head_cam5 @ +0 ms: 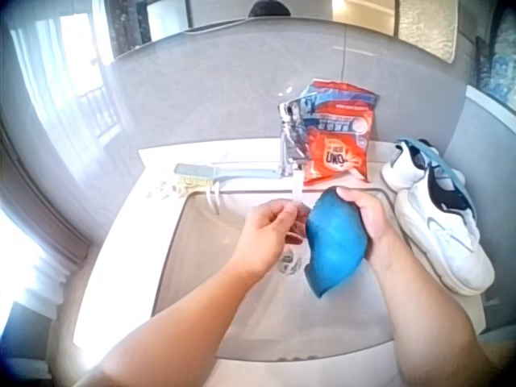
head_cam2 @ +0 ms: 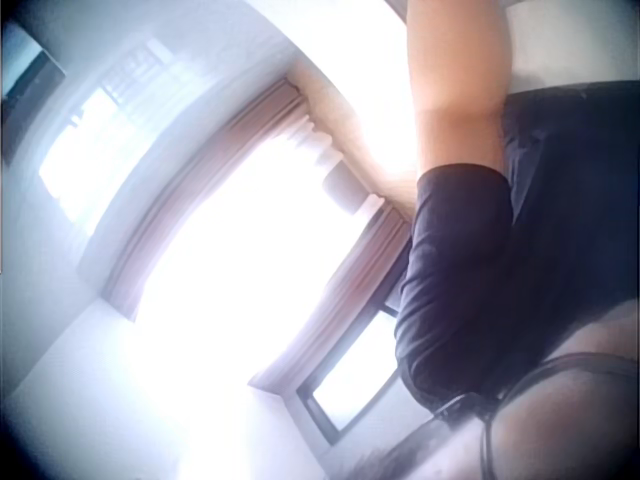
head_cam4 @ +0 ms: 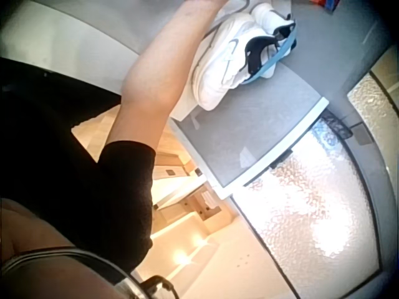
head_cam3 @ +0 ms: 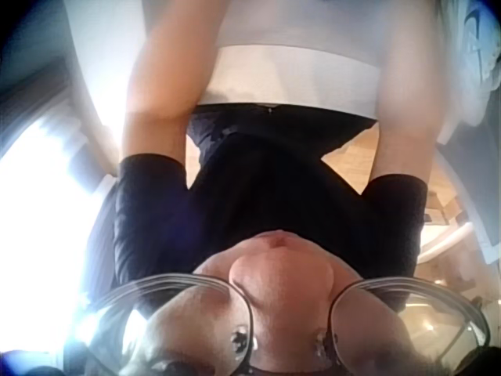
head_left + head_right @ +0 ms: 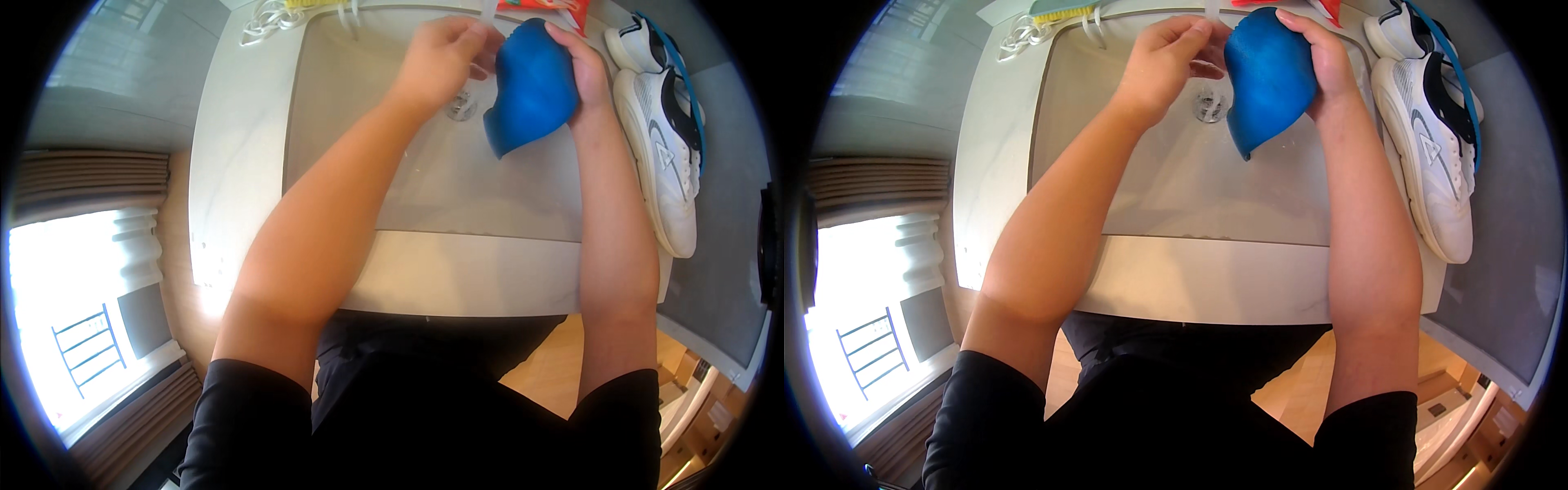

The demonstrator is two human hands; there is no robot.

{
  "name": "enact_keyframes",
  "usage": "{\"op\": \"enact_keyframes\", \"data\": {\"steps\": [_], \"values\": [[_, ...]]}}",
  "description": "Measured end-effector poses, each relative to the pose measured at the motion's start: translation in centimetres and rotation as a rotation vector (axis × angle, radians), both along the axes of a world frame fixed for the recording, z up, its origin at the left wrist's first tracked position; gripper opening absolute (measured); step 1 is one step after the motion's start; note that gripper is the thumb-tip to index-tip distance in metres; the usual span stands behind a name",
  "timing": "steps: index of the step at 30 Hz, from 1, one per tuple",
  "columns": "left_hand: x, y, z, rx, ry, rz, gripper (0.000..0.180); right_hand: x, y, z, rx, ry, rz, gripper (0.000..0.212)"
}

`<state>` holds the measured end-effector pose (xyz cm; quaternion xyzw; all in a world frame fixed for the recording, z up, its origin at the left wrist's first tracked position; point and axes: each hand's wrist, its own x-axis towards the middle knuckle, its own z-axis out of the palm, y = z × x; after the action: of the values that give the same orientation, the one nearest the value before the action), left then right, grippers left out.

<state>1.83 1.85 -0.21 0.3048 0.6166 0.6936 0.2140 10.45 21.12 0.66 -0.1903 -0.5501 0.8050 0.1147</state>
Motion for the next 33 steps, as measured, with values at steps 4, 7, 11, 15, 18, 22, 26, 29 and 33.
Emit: {"op": "enact_keyframes", "data": {"steps": [4, 7, 11, 15, 18, 22, 26, 29, 33], "values": [[0.0, -0.1, 0.1, 0.034, -0.001, 0.004, 0.018, 0.2, -0.9, 0.7, 0.062, -0.053, -0.095, 0.054], [0.2, -0.2, 0.3, 0.018, 0.037, 0.035, 0.017, 0.2, -1.2, 0.8, 0.080, -0.067, -0.096, 0.055], [0.1, -0.2, 0.3, -0.066, 0.133, 0.103, 0.017, 0.2, -1.8, 1.0, 0.083, -0.081, -0.052, 0.056], [0.2, -0.1, 0.3, -0.072, 0.098, 0.114, 0.017, 0.2, -1.5, 0.8, 0.071, -0.085, -0.028, 0.057], [0.1, 0.0, 0.1, 0.025, 0.010, 0.085, 0.017, 0.2, -1.6, 0.7, 0.077, -0.076, -0.048, 0.058], [-1.1, -0.3, -0.3, 0.084, -0.223, -0.056, 0.020, 0.4, -1.7, 0.9, 0.109, -0.082, -0.083, 0.059], [-1.0, -0.2, 0.1, 0.114, -0.351, -0.092, 0.017, 0.4, -1.3, 0.7, 0.098, -0.068, -0.080, 0.059], [-0.8, 0.0, 0.2, 0.112, -0.261, -0.078, 0.016, 0.5, -1.5, 0.9, 0.119, -0.085, -0.093, 0.057], [-0.8, 0.0, 0.0, 0.119, -0.267, -0.074, 0.018, 0.3, -0.6, 0.4, 0.065, -0.058, -0.037, 0.056]]}}
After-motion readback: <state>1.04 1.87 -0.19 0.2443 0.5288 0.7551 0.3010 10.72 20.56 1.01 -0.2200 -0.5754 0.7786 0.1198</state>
